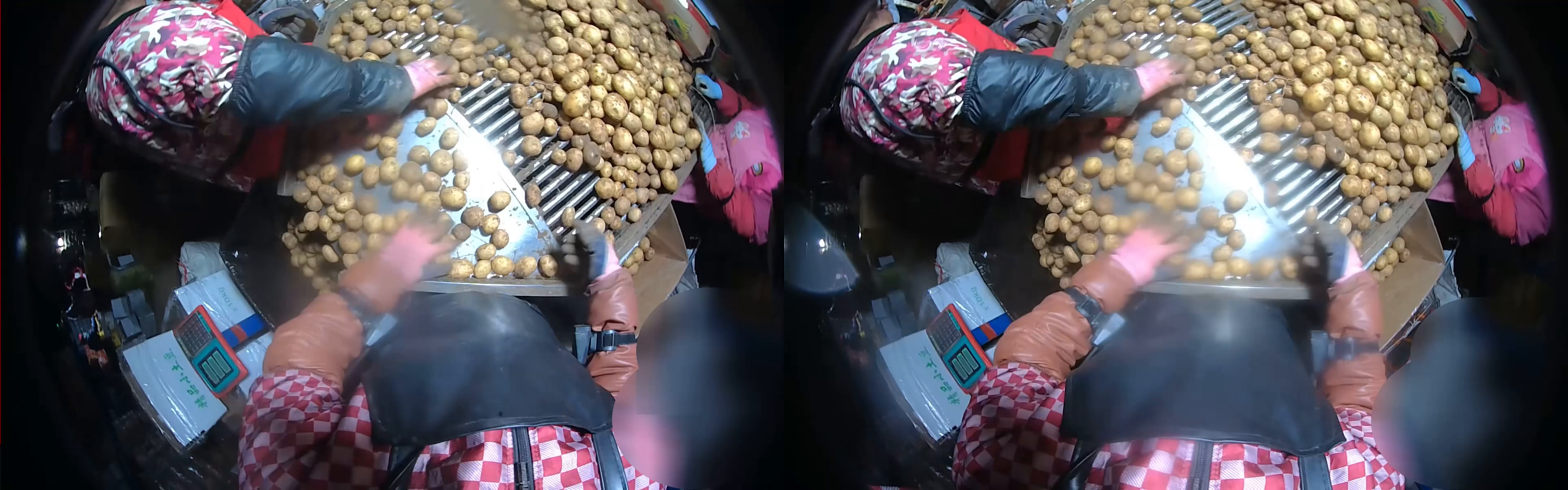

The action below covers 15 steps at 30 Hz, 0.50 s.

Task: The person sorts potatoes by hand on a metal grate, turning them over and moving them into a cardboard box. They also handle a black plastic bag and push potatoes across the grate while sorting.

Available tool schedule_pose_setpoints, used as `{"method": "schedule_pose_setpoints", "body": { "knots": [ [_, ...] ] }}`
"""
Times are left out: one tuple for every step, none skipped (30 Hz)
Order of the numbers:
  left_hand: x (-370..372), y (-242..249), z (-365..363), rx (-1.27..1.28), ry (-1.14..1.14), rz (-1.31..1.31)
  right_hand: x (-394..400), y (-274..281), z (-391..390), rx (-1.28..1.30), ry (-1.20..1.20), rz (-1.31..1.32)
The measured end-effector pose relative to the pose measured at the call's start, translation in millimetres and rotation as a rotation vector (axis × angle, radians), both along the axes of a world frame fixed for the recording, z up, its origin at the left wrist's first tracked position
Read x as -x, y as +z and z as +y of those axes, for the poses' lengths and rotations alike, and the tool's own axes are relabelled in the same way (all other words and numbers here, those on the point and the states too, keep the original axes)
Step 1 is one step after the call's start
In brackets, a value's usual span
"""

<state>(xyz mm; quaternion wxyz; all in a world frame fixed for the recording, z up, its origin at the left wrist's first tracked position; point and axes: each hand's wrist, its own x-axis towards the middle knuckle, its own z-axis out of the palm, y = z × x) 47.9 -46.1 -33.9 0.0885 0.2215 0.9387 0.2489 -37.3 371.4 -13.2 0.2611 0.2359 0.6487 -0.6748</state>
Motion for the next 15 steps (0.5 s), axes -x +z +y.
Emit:
{"method": "schedule_pose_setpoints", "body": {
  "knots": [
    [-0.4, 4.0, -11.6, -0.031, 0.039, -0.028, 2.5, -6.7, -11.8, -0.115, 0.170, -0.008],
    [0.0, 28.0, -19.0, 0.098, 0.112, 0.033, 5.2, -13.4, -23.7, -0.227, 0.343, -0.006],
    [-11.0, 8.0, -40.1, 0.155, 0.212, 0.024, 2.4, -23.9, -28.2, -0.281, 0.447, -0.030],
    [-22.8, -12.8, -56.8, 0.213, 0.316, 0.013, -1.6, -39.8, -35.5, -0.408, 0.676, 0.046],
    [-25.2, -13.0, -60.7, 0.225, 0.437, 0.009, -2.2, -58.8, -48.5, -0.529, 0.907, 0.137],
    [-28.2, -11.9, -65.0, 0.242, 0.559, 0.007, -2.8, -75.4, -64.2, -0.644, 1.137, 0.235],
    [-32.7, -9.8, -68.2, 0.261, 0.677, 0.002, -2.4, -76.1, -80.4, -0.608, 1.281, 0.296],
    [-32.9, -5.8, -61.2, 0.337, 0.727, 0.082, -1.3, -71.2, -99.7, -0.561, 1.414, 0.364],
    [-31.7, -8.8, -51.7, 0.372, 0.704, 0.072, 6.8, -64.2, -112.7, -0.367, 1.453, 0.384],
    [-31.1, -14.0, -40.6, 0.405, 0.678, 0.061, 18.8, -28.0, -127.3, -0.228, 1.514, 0.671],
    [-30.9, -16.7, -30.4, 0.436, 0.655, 0.050, 30.8, 8.7, -142.2, -0.100, 1.532, 0.978],
    [-25.9, 15.1, -19.1, 0.316, 0.443, 0.153, 35.1, 5.5, -144.2, -0.156, 1.367, 0.676],
    [-26.7, 23.3, -19.8, 0.371, 0.451, 0.135, 45.4, -6.8, -145.6, -0.246, 1.202, 0.499],
    [-27.8, 29.4, -23.9, 0.429, 0.453, 0.116, 55.7, -9.7, -151.9, -0.312, 1.003, 0.335],
    [-27.9, 32.8, -30.2, 0.488, 0.451, 0.100, 75.3, -8.6, -153.3, -0.461, 0.919, 0.354]
  ]
}}
